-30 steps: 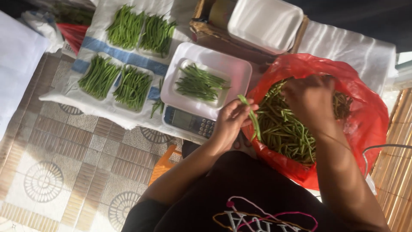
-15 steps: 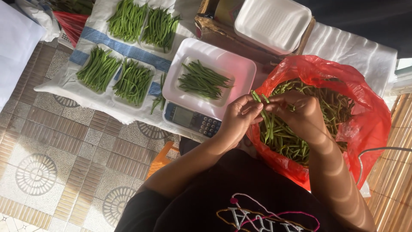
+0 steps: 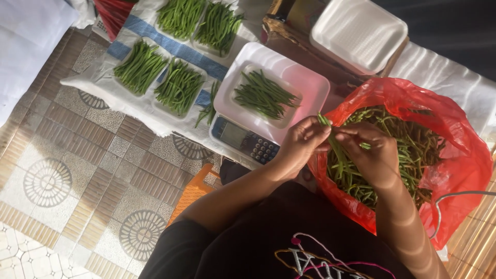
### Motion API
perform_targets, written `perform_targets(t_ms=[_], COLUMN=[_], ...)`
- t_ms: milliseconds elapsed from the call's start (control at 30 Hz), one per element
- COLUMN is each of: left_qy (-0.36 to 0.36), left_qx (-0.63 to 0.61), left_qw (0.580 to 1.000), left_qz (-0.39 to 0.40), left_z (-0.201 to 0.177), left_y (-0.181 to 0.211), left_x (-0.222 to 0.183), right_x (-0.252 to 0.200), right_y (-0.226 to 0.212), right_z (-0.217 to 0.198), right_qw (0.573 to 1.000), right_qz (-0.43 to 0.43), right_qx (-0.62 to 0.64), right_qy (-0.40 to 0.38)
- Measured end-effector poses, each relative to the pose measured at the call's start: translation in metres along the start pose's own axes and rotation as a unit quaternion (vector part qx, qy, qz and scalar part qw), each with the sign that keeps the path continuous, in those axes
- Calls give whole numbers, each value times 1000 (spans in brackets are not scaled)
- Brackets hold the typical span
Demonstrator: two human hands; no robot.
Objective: Sorting, trimming, and weighing green beans from a large plastic bag into individual trays.
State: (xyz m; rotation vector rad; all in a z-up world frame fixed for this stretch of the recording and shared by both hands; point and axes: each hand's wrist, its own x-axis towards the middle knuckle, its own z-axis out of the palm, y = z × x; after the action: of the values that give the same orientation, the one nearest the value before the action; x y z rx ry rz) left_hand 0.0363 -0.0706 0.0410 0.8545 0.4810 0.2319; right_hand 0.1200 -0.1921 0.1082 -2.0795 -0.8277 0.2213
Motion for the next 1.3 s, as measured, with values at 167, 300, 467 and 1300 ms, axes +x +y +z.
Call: perform_targets(t_ms=[167, 300, 467, 1300], left_qy=[99, 258, 311, 251], left_qx=[108, 121, 49, 73], left_qw=[989, 958, 947, 964], left_qz=[27, 33, -59, -52], left_z=[-52, -113, -121, -104], left_y=[58, 58, 55, 69], left_x=[27, 65, 79, 71], right_x=[-26, -48, -62, -114], right_y=[23, 24, 15, 72], right_z=[-26, -39, -50, -100], right_qw=[995, 983, 986, 954], right_qz=[-62, 51, 62, 127], right_qx=[70, 173, 153, 127], right_qy=[-15, 41, 38, 240])
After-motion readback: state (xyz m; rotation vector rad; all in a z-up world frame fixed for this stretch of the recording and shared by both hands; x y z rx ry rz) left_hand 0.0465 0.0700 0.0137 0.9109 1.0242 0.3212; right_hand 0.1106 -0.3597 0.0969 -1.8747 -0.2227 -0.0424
